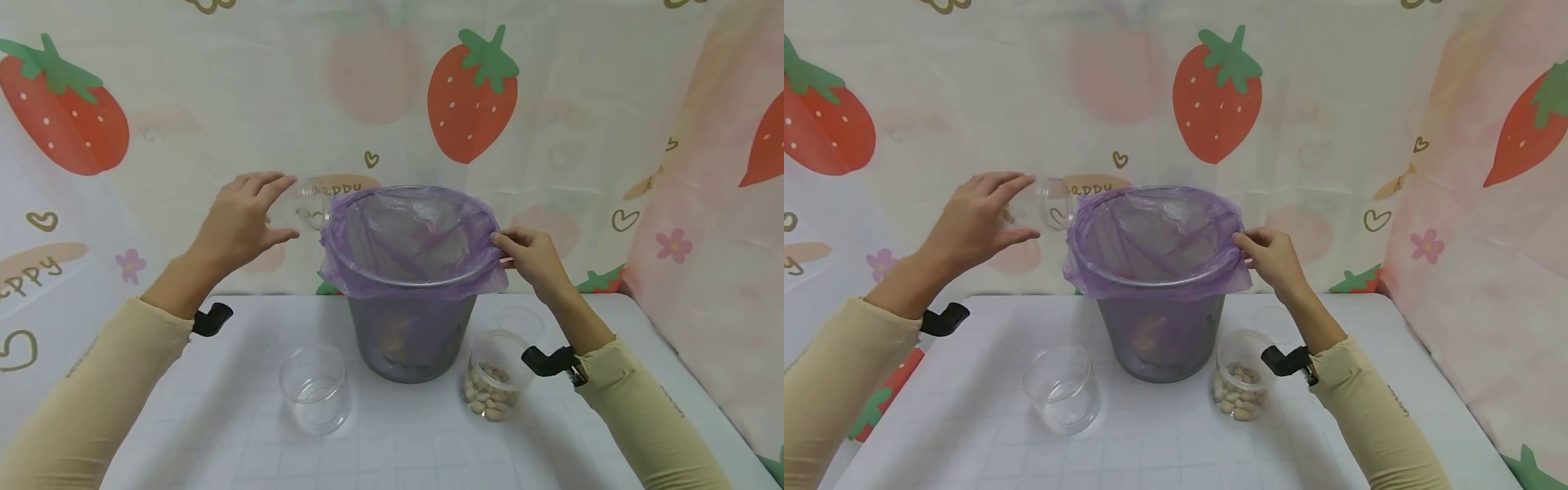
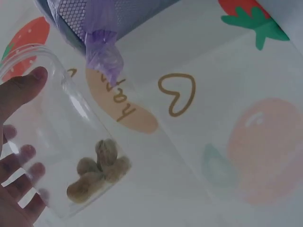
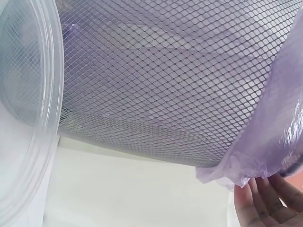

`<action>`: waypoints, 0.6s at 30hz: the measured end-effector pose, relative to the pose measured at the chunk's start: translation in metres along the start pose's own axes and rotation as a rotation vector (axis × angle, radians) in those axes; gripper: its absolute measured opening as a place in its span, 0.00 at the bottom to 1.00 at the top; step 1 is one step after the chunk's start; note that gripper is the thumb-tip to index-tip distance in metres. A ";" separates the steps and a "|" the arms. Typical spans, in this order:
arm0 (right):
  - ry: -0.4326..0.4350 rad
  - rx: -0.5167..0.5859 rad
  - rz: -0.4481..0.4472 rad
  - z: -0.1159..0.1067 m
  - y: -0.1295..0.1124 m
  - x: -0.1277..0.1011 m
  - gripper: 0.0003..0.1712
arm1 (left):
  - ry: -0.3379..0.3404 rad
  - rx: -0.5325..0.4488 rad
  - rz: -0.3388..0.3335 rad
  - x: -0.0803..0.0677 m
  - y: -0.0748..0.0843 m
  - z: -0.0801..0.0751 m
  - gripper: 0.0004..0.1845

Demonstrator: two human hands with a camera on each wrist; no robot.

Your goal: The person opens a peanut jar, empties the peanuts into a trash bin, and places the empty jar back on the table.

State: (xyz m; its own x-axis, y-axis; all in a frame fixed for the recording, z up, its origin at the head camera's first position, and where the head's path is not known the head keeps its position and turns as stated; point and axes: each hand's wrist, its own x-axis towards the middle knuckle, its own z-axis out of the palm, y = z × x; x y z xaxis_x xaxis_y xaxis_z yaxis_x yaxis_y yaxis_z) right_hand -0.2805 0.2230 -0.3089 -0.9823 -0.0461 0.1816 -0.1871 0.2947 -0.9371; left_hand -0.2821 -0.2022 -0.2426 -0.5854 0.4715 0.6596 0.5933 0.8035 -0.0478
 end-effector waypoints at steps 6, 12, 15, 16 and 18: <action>0.002 0.010 0.001 0.001 0.001 0.001 0.28 | -0.053 0.089 0.067 0.011 0.008 0.004 0.41; 0.002 0.036 -0.002 0.001 0.001 0.000 0.27 | -0.093 0.136 0.099 0.021 0.014 0.007 0.41; -0.001 0.038 -0.002 0.001 0.000 0.000 0.27 | -0.101 0.126 0.096 0.023 0.016 0.009 0.42; -0.002 0.039 -0.003 0.001 0.000 -0.001 0.27 | -0.102 0.124 0.098 0.024 0.016 0.010 0.42; -0.003 0.042 -0.005 0.001 0.000 -0.001 0.27 | -0.104 0.133 0.108 0.024 0.017 0.011 0.42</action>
State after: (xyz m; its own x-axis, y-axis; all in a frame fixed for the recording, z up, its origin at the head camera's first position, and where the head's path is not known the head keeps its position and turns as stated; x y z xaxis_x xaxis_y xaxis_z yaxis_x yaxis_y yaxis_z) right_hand -0.2796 0.2220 -0.3091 -0.9813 -0.0505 0.1855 -0.1923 0.2544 -0.9478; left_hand -0.2924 -0.1730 -0.2355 -0.5805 0.5870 0.5643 0.5814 0.7840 -0.2175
